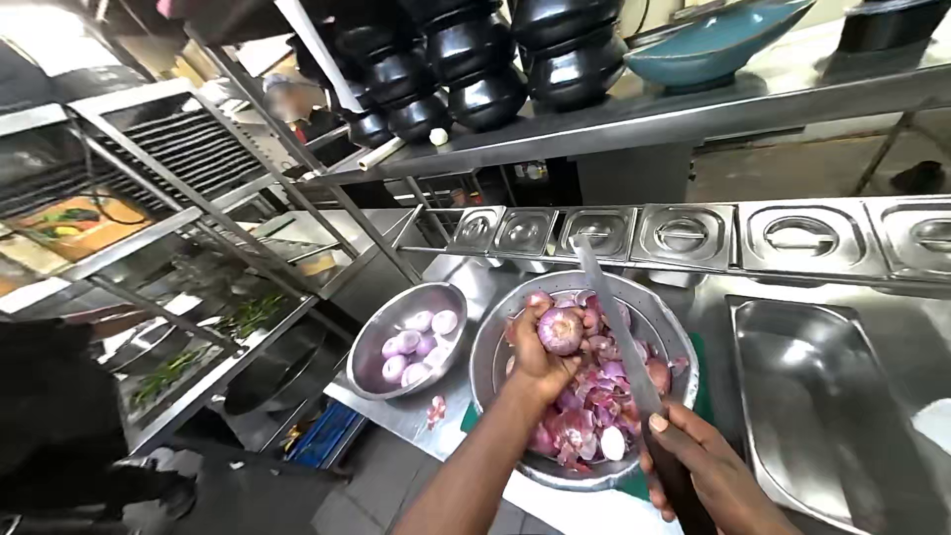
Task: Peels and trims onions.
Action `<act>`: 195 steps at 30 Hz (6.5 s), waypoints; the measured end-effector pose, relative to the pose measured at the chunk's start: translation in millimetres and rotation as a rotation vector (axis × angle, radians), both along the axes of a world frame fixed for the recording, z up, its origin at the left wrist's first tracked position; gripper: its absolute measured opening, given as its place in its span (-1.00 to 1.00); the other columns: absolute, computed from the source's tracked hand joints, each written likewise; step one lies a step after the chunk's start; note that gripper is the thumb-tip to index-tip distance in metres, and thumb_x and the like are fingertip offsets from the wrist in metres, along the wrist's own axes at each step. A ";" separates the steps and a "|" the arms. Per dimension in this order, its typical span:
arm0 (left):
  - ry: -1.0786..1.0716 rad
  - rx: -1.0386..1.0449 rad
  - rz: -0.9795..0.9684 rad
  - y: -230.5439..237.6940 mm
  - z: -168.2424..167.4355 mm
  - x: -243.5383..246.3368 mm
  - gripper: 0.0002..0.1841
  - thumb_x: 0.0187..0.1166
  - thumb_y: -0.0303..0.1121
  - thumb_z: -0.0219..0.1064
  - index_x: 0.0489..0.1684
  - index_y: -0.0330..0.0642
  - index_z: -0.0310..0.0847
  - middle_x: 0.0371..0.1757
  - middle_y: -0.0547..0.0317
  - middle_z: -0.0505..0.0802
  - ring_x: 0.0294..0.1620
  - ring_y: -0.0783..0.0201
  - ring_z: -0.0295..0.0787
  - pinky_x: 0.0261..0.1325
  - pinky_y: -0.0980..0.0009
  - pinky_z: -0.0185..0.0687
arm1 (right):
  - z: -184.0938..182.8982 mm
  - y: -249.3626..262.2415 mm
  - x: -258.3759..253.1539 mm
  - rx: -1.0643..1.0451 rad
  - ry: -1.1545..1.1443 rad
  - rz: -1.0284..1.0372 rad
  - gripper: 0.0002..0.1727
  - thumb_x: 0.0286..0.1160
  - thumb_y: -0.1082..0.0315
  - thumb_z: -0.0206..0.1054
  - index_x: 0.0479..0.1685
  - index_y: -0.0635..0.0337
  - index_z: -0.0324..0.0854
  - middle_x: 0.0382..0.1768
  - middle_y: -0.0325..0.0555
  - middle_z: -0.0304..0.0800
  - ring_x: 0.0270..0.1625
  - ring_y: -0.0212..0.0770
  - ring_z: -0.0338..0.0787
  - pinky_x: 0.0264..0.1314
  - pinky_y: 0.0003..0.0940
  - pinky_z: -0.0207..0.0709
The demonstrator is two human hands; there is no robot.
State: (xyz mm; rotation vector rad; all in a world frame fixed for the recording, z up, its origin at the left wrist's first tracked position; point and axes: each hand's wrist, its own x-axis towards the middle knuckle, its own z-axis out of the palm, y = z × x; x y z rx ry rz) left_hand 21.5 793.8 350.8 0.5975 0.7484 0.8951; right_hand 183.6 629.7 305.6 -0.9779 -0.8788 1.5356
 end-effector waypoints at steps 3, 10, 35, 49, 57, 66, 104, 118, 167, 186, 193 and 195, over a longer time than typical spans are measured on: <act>-0.099 -0.032 -0.015 -2.9 -0.6 0.3 -0.47 0.62 0.17 -0.11 -0.18 -0.01 0.68 -0.38 0.07 0.80 -0.56 0.24 0.71 -0.53 0.36 0.65 | 6.1 11.9 -20.6 0.087 -0.244 -0.080 -0.72 0.71 0.14 0.01 0.03 0.11 0.52 -0.46 -0.18 0.69 -0.64 -0.23 0.67 -0.66 -0.32 0.63; -0.125 0.048 -0.034 -0.4 8.8 -16.3 -0.58 0.67 0.08 0.01 -0.07 -0.02 0.66 -0.25 0.07 0.82 -0.40 0.23 0.80 -0.40 0.34 0.75 | 11.2 36.1 -51.3 0.125 -0.488 -0.224 -0.57 0.78 -0.13 0.01 -0.19 -0.01 0.55 -0.60 -0.25 0.59 -0.71 -0.27 0.59 -0.73 -0.36 0.54; -0.227 0.156 -0.129 -13.1 19.7 -17.5 -0.51 0.70 -0.01 -0.17 -0.13 -0.10 0.67 -0.23 0.08 0.81 -0.31 0.28 0.80 -0.29 0.44 0.73 | 27.3 30.9 -76.6 0.143 -0.394 -0.202 -0.57 0.81 -0.14 0.02 -0.20 -0.02 0.55 -0.65 -0.24 0.54 -0.78 -0.29 0.54 -0.81 -0.40 0.53; -0.057 0.200 -0.057 -24.1 15.6 -8.4 -0.50 0.75 -0.03 -0.23 -0.12 -0.08 0.66 -0.25 0.10 0.84 -0.35 0.32 0.81 -0.31 0.45 0.73 | 40.7 44.2 -77.3 0.013 -0.189 -0.174 -0.62 0.85 0.03 -0.05 -0.20 0.06 0.52 -0.67 -0.09 0.52 -0.81 -0.26 0.51 -0.77 -0.40 0.57; -0.124 0.023 0.081 11.1 13.7 2.0 -0.46 0.78 -0.07 -0.27 -0.07 -0.22 0.63 -0.22 -0.06 0.81 -0.34 0.13 0.77 -0.30 0.30 0.70 | 22.9 27.6 -74.7 -0.091 -0.078 -0.088 -0.67 0.83 0.04 -0.05 -0.17 0.06 0.44 -0.65 -0.26 0.55 -0.81 -0.34 0.53 -0.82 -0.41 0.55; 0.057 0.046 -0.050 -8.4 0.6 6.1 -0.44 0.82 0.06 -0.33 -0.16 0.03 0.62 -0.43 0.25 0.78 -0.52 0.40 0.70 -0.49 0.48 0.62 | 39.0 50.9 -75.6 -0.138 0.055 0.000 -0.62 0.84 0.06 -0.16 -0.14 0.11 0.45 -0.64 -0.23 0.54 -0.81 -0.35 0.52 -0.80 -0.43 0.54; -0.132 0.237 0.082 -10.0 -17.2 -25.8 -0.56 0.68 -0.06 -0.16 -0.19 0.01 0.68 -0.29 0.21 0.82 -0.33 0.36 0.79 -0.35 0.41 0.71 | 10.8 34.3 -59.2 -0.036 -0.349 -0.054 -0.57 0.81 -0.05 -0.01 -0.20 0.05 0.59 -0.64 -0.19 0.57 -0.78 -0.29 0.53 -0.75 -0.42 0.54; -0.040 0.261 0.034 -28.5 -9.3 -20.6 -0.54 0.68 -0.04 -0.17 -0.17 0.01 0.69 -0.30 0.20 0.82 -0.33 0.38 0.79 -0.28 0.42 0.72 | 31.7 47.0 -67.5 0.019 -0.350 -0.099 -0.55 0.82 -0.06 -0.01 -0.29 0.05 0.54 -0.70 -0.12 0.55 -0.81 -0.26 0.53 -0.75 -0.42 0.55; -0.237 0.322 -0.109 -30.3 2.6 -25.3 -0.54 0.81 0.16 -0.11 0.22 0.18 0.65 0.05 0.26 0.80 -0.03 0.39 0.79 -0.05 0.41 0.76 | 26.7 47.7 -56.4 0.322 -0.699 -0.340 -0.56 0.80 -0.15 -0.01 -0.22 -0.12 0.63 -0.54 -0.30 0.71 -0.57 -0.30 0.72 -0.58 -0.37 0.66; -0.417 0.375 -0.194 -47.3 18.5 -27.8 -0.55 0.84 0.05 -0.11 0.30 0.03 0.58 0.16 0.15 0.76 0.06 0.36 0.79 -0.02 0.48 0.74 | 45.6 51.4 -61.3 0.742 -1.341 -0.672 -0.44 0.66 -0.26 0.16 -0.51 0.02 0.50 -0.67 -0.33 0.42 -0.68 -0.40 0.42 -0.71 -0.41 0.18; -0.413 0.387 -0.200 -48.1 18.7 -29.6 -0.57 0.84 0.01 -0.13 0.30 0.06 0.58 0.20 0.17 0.75 0.07 0.38 0.77 -0.06 0.51 0.73 | 47.1 50.2 -61.2 0.720 -1.326 -0.662 -0.44 0.63 -0.28 0.17 -0.49 0.01 0.50 -0.68 -0.37 0.40 -0.69 -0.43 0.40 -0.71 -0.44 0.18; -0.415 0.390 -0.199 -48.4 19.6 -29.6 -0.59 0.84 0.01 -0.12 0.29 0.07 0.58 0.19 0.17 0.75 0.07 0.38 0.77 -0.04 0.51 0.73 | 47.6 50.1 -61.3 0.727 -1.335 -0.661 -0.44 0.64 -0.28 0.16 -0.49 0.01 0.50 -0.68 -0.36 0.40 -0.69 -0.43 0.40 -0.71 -0.43 0.17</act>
